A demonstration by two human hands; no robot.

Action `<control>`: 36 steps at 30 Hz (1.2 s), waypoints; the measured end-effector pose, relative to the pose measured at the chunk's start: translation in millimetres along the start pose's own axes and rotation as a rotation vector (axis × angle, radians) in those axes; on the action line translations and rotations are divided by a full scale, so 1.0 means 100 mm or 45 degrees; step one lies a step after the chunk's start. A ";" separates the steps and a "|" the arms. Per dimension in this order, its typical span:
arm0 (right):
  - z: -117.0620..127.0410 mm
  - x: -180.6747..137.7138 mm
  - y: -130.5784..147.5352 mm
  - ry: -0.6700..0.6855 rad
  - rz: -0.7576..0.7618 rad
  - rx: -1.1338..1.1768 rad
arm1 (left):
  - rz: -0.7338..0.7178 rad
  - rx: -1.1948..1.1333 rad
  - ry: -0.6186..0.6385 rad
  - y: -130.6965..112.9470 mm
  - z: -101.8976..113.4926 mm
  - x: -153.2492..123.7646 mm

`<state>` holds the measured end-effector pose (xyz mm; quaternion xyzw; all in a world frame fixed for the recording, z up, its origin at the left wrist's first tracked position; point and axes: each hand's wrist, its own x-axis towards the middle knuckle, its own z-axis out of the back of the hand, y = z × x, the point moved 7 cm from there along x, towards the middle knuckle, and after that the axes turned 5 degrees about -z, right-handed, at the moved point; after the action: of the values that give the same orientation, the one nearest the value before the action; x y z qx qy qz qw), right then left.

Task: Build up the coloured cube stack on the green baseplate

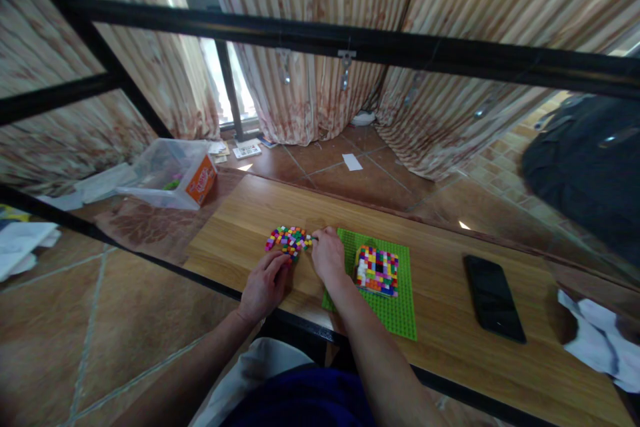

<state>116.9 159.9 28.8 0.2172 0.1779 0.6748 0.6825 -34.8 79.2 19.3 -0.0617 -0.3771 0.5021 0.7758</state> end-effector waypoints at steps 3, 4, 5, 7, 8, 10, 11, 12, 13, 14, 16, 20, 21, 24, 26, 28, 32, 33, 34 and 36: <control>0.10 -0.10 0.05 -0.012 0.000 0.059 | 0.001 0.000 -0.002 0.01 0.00 0.00; 0.15 -0.16 0.07 -0.015 0.004 0.077 | -0.002 0.000 0.000 0.01 0.00 0.00; 0.22 -0.24 0.08 -0.021 0.008 0.111 | -0.006 0.000 0.002 0.01 0.00 0.00; 0.37 -0.41 0.08 -0.028 0.018 0.207 | -0.012 -0.001 0.002 0.01 0.00 0.00; 0.46 -0.51 0.05 -0.045 0.018 0.349 | -0.014 0.001 0.001 0.01 0.00 0.00; 0.63 -0.70 -0.09 -0.061 -0.031 0.558 | -0.014 0.006 -0.002 0.01 0.00 0.00; 0.71 -0.79 -0.21 -0.087 -0.097 0.601 | -0.012 0.007 0.000 0.01 0.01 0.00; 0.78 -0.86 -0.35 -0.107 -0.158 0.622 | -0.010 0.008 0.004 0.02 0.01 0.00; 0.86 -0.93 -0.52 -0.159 -0.238 0.639 | -0.009 0.008 0.009 0.02 0.01 0.01; 0.95 -0.98 -0.69 -0.220 -0.318 0.652 | -0.008 0.010 0.013 0.02 0.00 0.01; 1.08 -1.05 -1.00 -0.298 -0.419 0.624 | -0.009 0.015 0.020 0.02 0.00 0.01; 1.29 -1.05 -1.37 -0.436 -0.499 0.364 | -0.015 0.021 0.027 0.02 0.00 0.02; 1.31 -1.02 -1.39 -0.455 -0.492 0.311 | -0.015 0.021 0.028 0.02 0.00 0.03; 1.33 -0.95 -1.37 -0.495 -0.452 0.203 | -0.021 0.022 0.017 0.02 0.01 0.03; 1.32 -0.92 -1.32 -0.512 -0.401 0.143 | -0.023 0.028 0.011 0.02 0.02 0.03; 1.30 -0.90 -1.26 -0.513 -0.349 0.085 | -0.022 0.034 0.014 0.02 0.02 0.04; 1.26 -0.88 -1.25 -0.493 -0.322 0.042 | -0.024 0.038 0.021 0.02 0.01 0.03; 1.25 -0.87 -1.26 -0.490 -0.332 0.051 | -0.024 0.040 0.019 0.02 0.01 0.03; 1.25 -0.86 -1.28 -0.490 -0.347 0.064 | -0.022 0.042 0.017 0.02 0.01 0.03; 1.23 -0.84 -1.31 -0.486 -0.376 0.098 | -0.018 0.039 0.018 0.02 0.01 0.03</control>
<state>291.1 69.3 58.0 0.3382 0.1012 0.5073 0.7862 -36.1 82.1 21.0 -0.0507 -0.3644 0.5017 0.7829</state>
